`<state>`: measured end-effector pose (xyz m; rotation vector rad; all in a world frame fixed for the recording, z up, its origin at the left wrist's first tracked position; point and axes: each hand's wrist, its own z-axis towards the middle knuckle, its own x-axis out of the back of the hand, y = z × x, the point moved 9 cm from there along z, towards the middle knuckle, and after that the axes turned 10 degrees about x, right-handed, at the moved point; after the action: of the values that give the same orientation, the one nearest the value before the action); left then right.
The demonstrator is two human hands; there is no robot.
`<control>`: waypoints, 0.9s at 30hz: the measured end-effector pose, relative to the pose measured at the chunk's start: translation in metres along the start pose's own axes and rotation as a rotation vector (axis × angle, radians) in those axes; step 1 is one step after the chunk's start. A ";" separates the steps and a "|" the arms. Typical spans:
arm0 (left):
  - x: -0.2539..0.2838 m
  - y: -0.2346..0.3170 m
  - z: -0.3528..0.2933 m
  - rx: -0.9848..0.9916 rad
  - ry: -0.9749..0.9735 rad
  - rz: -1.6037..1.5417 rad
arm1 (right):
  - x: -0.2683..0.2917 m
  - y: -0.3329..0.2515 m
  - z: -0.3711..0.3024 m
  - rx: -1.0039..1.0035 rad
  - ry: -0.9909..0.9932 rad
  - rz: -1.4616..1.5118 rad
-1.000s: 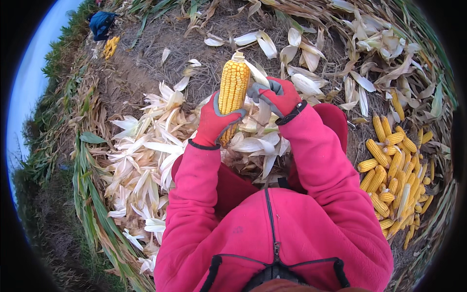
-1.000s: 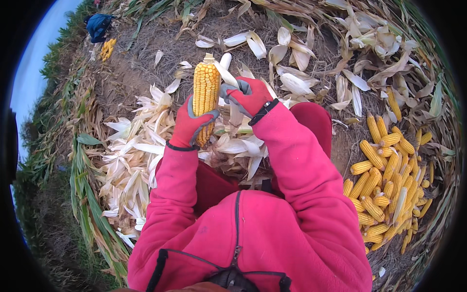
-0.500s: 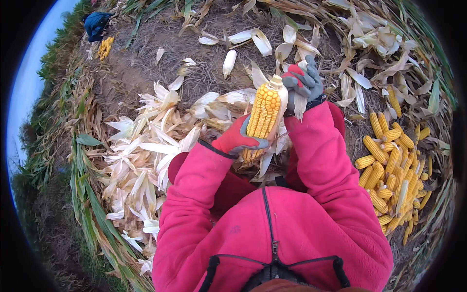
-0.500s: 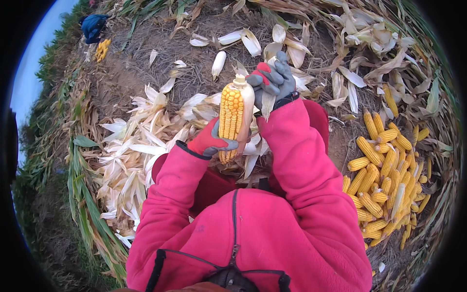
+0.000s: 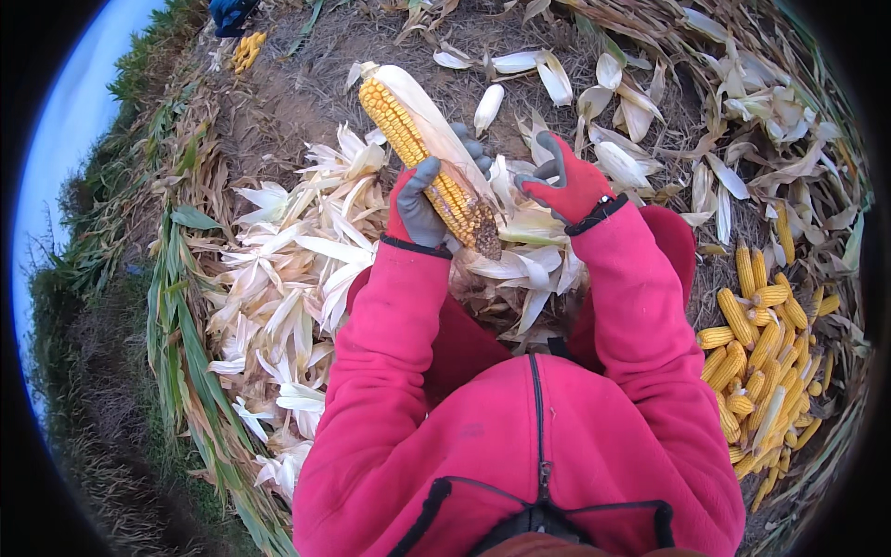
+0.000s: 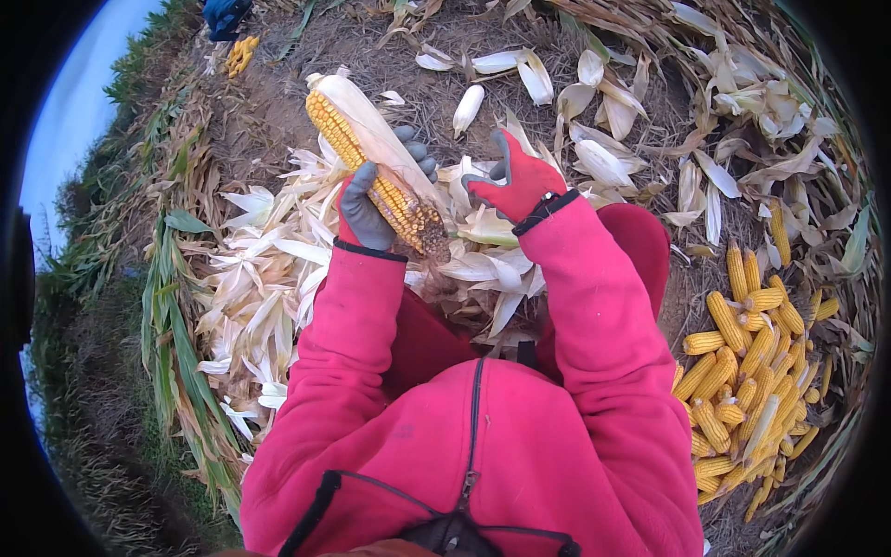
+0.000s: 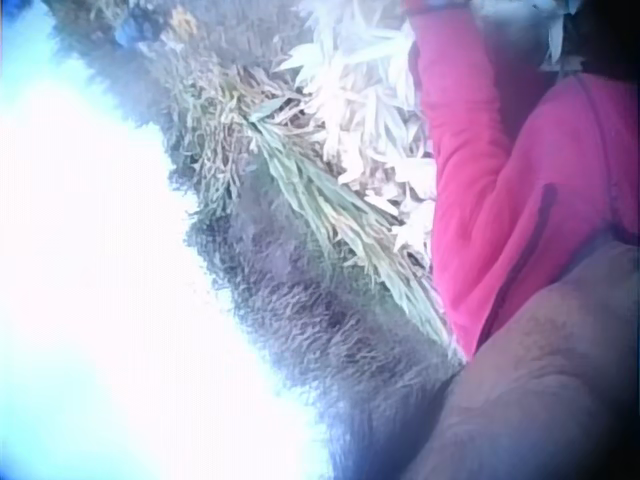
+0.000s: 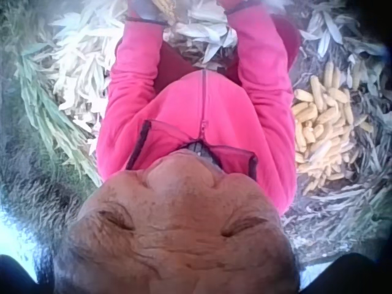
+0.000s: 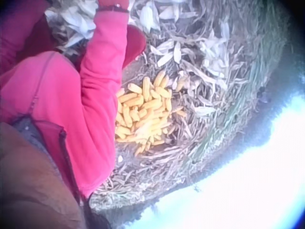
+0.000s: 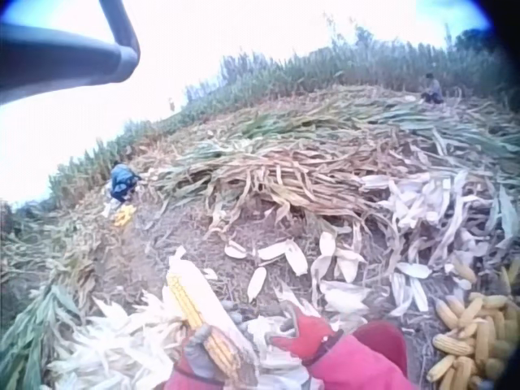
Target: The person shucks corn cobs by hand, removing husks and silk from each cob. They place the cleaned cobs into a growing pile and discard the husks on the ground.
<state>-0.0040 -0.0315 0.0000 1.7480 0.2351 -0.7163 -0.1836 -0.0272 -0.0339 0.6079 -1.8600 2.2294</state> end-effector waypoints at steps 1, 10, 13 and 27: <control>0.002 0.002 0.001 -0.010 -0.002 -0.020 | -0.005 0.002 0.001 -0.034 -0.012 0.111; -0.014 -0.004 -0.003 -0.034 -0.071 0.116 | -0.054 -0.046 -0.016 0.213 -0.312 0.144; -0.010 -0.013 -0.002 0.065 -0.066 0.268 | -0.050 -0.047 -0.017 0.327 -0.237 -0.085; 0.000 -0.034 -0.006 0.213 0.067 0.217 | 0.047 -0.021 0.001 0.251 0.135 1.097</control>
<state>-0.0196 -0.0157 -0.0265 1.9668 0.0126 -0.5403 -0.2176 -0.0294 0.0047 -0.7467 -2.1156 3.0048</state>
